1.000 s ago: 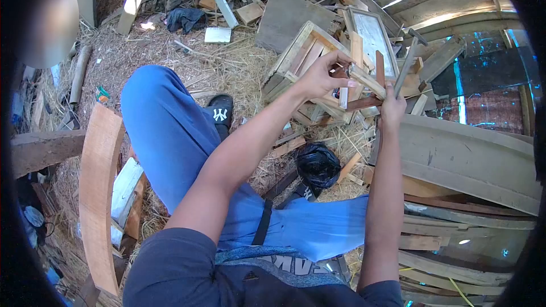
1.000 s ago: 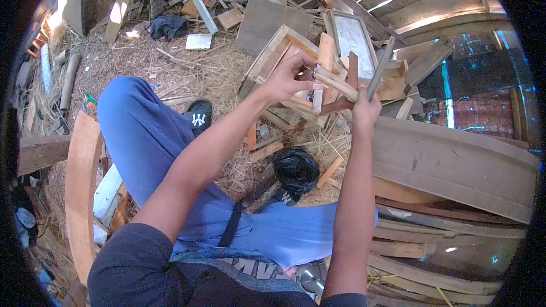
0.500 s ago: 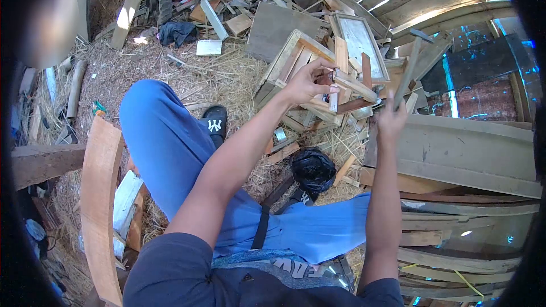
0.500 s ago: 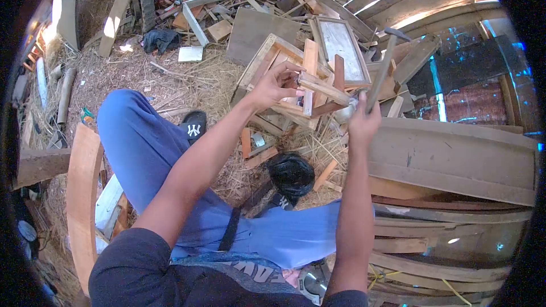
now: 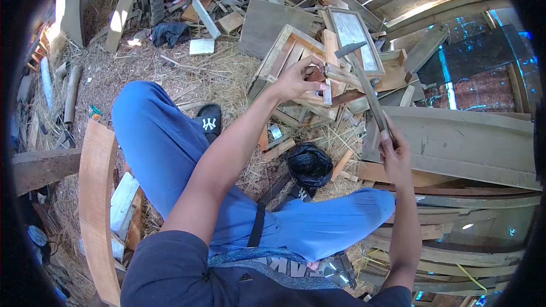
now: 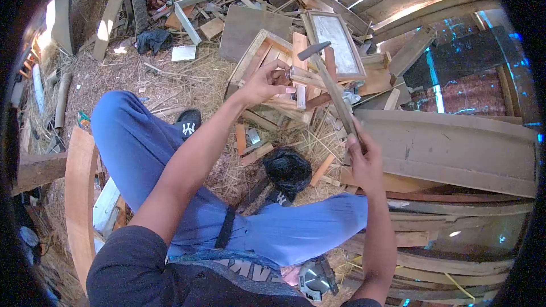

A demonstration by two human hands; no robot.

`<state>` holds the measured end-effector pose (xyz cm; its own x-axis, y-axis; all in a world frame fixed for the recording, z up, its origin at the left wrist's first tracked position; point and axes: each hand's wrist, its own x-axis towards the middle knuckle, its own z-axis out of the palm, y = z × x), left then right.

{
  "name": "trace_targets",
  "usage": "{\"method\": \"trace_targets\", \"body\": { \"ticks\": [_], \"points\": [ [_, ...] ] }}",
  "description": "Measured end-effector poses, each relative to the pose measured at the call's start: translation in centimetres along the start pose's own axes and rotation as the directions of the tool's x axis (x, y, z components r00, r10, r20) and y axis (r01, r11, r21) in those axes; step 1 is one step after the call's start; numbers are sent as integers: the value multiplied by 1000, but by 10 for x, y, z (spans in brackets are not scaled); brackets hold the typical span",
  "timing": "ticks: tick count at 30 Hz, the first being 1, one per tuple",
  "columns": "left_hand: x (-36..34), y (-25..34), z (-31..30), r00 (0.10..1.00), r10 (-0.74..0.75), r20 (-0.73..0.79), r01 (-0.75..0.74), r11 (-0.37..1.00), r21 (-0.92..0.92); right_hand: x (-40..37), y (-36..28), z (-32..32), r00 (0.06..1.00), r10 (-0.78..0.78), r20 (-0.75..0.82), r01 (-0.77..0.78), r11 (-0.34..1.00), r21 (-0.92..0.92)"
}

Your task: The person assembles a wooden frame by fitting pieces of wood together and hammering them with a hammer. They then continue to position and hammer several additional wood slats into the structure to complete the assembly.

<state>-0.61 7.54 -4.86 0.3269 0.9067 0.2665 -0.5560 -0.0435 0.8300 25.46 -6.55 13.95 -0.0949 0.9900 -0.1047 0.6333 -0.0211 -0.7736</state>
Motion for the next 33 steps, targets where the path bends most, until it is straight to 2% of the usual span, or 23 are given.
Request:
{"method": "trace_targets", "body": {
  "ticks": [5,9,11,13,15,17,18,20,23,28,30,31,33],
  "points": [
    [-8,1,-1,999,-47,-10,47,998,-40,21,-24,-19,996,-52,66,57,996,-73],
    [-8,1,-2,992,-123,9,123,988,-96,28,-37,-29,997,52,50,-50,998,-43],
    [-14,11,4,991,-136,-12,135,990,-47,32,-32,-38,985,11,172,32,969,-247],
    [-15,13,3,988,-150,-40,150,989,3,37,-34,-49,981,60,184,-22,980,-200],
    [-13,7,4,994,-104,-32,101,991,-85,37,-39,-50,974,114,196,-84,984,-156],
    [-12,5,3,994,-107,-18,105,991,-89,36,-46,-42,986,139,91,-133,988,-79],
    [-11,6,3,994,-108,-6,107,990,-87,38,-44,-45,986,140,89,-134,988,-78],
    [-14,8,5,991,-131,-9,130,990,-63,46,-39,-55,955,162,249,-119,976,-181],
    [-15,11,5,989,-150,-12,150,987,-54,62,-38,-72,963,111,245,-66,980,-187],
    [-14,8,4,988,-152,20,153,984,-96,78,-52,-75,965,182,191,-168,982,-86],
    [-14,6,4,991,-137,3,137,987,-85,95,-51,-92,894,176,412,-64,961,-270],
    [-14,6,4,990,-139,2,139,987,-84,98,-52,-93,893,176,414,-65,961,-268],
    [-13,13,5,988,-152,11,153,986,-73,102,-59,-92,940,167,296,-114,975,-188]
  ]
}}
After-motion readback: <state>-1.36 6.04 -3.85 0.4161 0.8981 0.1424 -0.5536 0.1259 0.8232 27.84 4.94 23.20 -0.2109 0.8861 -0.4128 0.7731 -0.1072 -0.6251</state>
